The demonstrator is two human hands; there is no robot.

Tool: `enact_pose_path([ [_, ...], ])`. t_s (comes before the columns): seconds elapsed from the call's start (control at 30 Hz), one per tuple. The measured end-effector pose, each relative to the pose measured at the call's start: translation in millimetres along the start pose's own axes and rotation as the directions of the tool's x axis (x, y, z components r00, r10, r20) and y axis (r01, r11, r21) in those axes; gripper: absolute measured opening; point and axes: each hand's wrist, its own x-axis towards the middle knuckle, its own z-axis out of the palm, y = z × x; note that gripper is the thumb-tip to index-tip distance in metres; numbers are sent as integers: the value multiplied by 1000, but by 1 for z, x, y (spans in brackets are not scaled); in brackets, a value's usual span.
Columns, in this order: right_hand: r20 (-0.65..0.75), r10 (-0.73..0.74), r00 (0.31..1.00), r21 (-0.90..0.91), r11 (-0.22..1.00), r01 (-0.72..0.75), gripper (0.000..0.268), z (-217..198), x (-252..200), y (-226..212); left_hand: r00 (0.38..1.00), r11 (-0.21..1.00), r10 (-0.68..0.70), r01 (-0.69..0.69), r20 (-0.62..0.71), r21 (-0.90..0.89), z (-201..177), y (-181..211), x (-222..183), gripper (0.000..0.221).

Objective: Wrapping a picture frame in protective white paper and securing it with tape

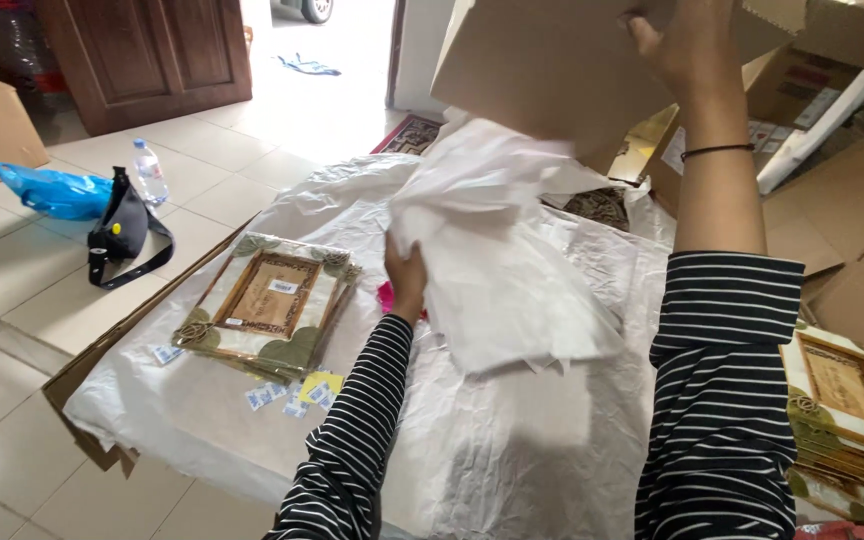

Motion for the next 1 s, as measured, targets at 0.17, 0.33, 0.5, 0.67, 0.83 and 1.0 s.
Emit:
enact_pose_path([
  [0.17,-23,-202,979,-146,970,196,59,3,-3,13,987,996,-78,69,-142,-63,-8,-71,11,81],
  [0.33,84,-210,974,-88,972,218,54,19,-21,4,999,928,40,-42,13,371,-18,-20,-18,104],
  [0.5,127,-198,972,-46,978,205,49,73,-45,-2,999,961,35,-40,23,273,-28,-10,-21,105],
  [0.67,187,-185,965,-39,980,195,48,118,-66,-29,998,944,-37,19,50,329,-33,-2,-27,106],
  [0.83,318,-48,947,-42,997,65,42,151,-80,-59,998,927,-41,23,42,375,-34,-7,-29,102],
  [1.0,330,-29,943,-68,996,54,58,195,-92,-61,996,966,-56,38,64,254,-28,-42,-5,100],
])
